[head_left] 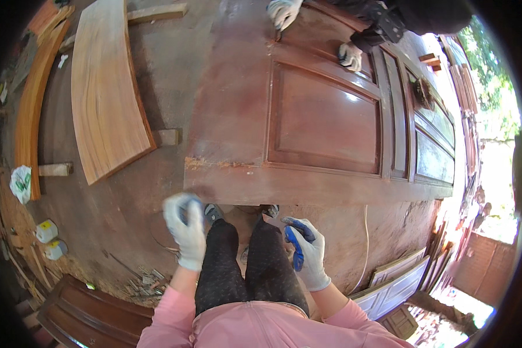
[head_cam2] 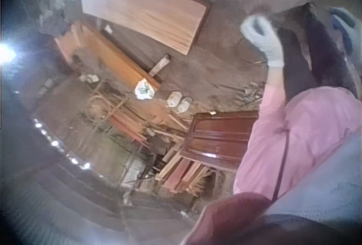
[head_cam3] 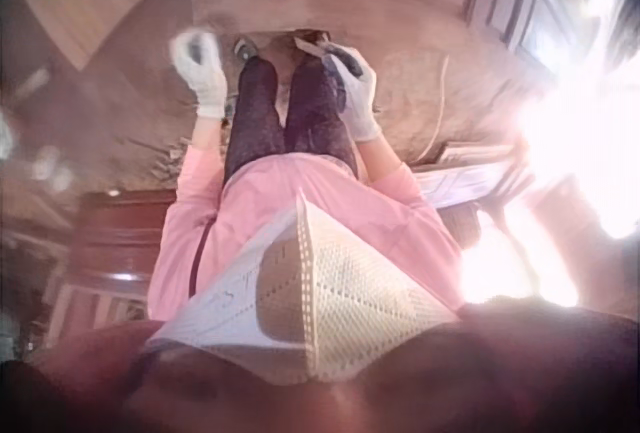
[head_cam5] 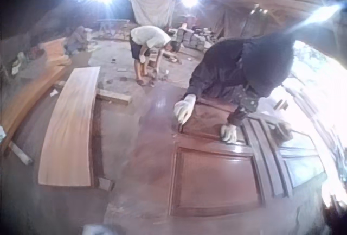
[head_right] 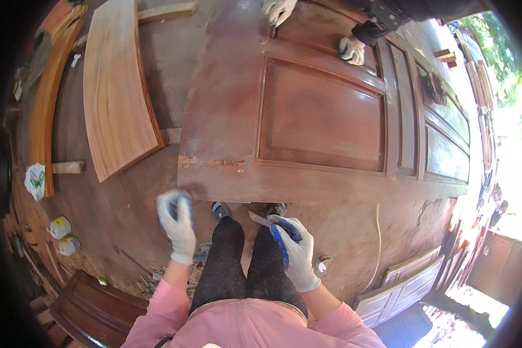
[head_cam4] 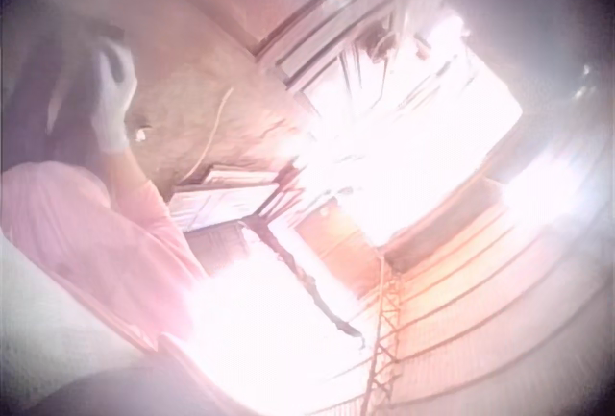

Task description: The person applies a brown paste to the seams and edges of a large wooden door using a small blue scraper, then spreads a liquid from a white bottle over the surface. The person works methodically along the door's panels and grooves.

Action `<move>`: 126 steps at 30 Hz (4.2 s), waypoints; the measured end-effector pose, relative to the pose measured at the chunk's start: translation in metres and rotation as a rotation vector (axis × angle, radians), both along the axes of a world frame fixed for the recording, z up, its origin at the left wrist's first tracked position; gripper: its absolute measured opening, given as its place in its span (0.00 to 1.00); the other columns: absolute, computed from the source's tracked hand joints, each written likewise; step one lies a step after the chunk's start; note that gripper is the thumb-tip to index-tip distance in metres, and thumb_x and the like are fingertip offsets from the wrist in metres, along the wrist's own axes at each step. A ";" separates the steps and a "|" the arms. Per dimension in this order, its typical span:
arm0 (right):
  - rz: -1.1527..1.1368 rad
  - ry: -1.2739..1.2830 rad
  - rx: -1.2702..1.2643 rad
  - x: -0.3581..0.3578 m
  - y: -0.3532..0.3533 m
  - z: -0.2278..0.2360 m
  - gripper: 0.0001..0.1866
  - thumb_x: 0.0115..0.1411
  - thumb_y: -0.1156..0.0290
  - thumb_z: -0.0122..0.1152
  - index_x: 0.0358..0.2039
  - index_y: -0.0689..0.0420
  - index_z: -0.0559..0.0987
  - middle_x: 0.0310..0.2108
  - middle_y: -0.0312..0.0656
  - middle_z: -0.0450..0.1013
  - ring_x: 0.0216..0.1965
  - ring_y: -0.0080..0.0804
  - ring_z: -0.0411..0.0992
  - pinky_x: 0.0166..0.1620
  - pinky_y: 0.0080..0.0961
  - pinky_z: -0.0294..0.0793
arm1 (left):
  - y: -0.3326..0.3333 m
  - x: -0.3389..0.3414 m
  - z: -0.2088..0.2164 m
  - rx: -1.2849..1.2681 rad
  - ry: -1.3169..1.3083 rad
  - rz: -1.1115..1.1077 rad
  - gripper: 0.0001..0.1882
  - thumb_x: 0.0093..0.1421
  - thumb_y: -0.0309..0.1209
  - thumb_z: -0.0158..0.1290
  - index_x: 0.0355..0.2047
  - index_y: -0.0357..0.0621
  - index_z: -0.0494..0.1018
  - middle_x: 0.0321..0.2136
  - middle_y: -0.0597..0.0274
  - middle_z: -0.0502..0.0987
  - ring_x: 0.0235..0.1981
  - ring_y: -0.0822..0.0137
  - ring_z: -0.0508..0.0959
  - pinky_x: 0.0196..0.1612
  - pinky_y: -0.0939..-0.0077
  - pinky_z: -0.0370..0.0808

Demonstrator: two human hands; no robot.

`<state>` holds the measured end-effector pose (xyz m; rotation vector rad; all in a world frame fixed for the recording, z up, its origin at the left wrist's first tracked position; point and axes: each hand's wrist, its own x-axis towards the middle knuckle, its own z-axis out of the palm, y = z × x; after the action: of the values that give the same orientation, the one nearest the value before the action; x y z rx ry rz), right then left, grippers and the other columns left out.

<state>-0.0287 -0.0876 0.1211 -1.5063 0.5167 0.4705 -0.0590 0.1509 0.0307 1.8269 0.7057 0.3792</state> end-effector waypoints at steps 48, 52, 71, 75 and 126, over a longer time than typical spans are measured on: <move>-0.276 0.017 -0.115 0.012 -0.506 0.034 0.10 0.71 0.69 0.61 0.44 0.64 0.82 0.30 0.37 0.79 0.29 0.20 0.74 0.32 0.18 0.70 | -0.543 0.160 0.002 0.731 -0.300 -1.418 0.39 0.67 0.46 0.55 0.72 0.38 0.61 0.72 0.46 0.62 0.74 0.42 0.59 0.76 0.46 0.54; -0.313 -0.035 -0.322 0.024 -0.627 0.046 0.07 0.69 0.72 0.63 0.42 0.62 0.83 0.31 0.34 0.79 0.32 0.17 0.74 0.34 0.17 0.70 | -0.581 0.192 -0.022 0.932 -0.283 -1.430 0.37 0.67 0.46 0.55 0.71 0.41 0.63 0.71 0.51 0.64 0.73 0.49 0.61 0.77 0.51 0.56; -0.052 -0.301 -0.503 0.198 -0.733 0.070 0.11 0.65 0.71 0.67 0.45 0.62 0.86 0.35 0.39 0.82 0.34 0.26 0.77 0.39 0.24 0.75 | -0.594 0.191 -0.034 0.973 -0.194 -1.429 0.35 0.64 0.47 0.56 0.69 0.47 0.68 0.68 0.56 0.67 0.71 0.52 0.64 0.75 0.50 0.58; 0.379 -0.571 -0.777 0.253 -0.729 0.067 0.11 0.62 0.65 0.66 0.42 0.55 0.87 0.37 0.44 0.81 0.43 0.48 0.77 0.49 0.40 0.77 | -0.590 0.186 -0.035 1.021 -0.131 -1.456 0.36 0.62 0.48 0.57 0.68 0.46 0.69 0.68 0.56 0.67 0.71 0.52 0.64 0.76 0.49 0.58; 1.417 -0.750 -1.832 0.802 -0.691 -0.025 0.11 0.66 0.67 0.59 0.42 0.49 0.89 0.43 0.40 0.85 0.49 0.39 0.82 0.45 0.37 0.81 | -0.790 0.449 -0.034 0.882 0.160 -0.276 0.18 0.63 0.39 0.59 0.51 0.46 0.77 0.51 0.58 0.76 0.54 0.52 0.74 0.60 0.49 0.68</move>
<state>0.7736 -0.7791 0.0960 -3.4751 -1.2971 0.3308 0.3899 -0.6386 -0.0034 2.7752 0.3918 0.3940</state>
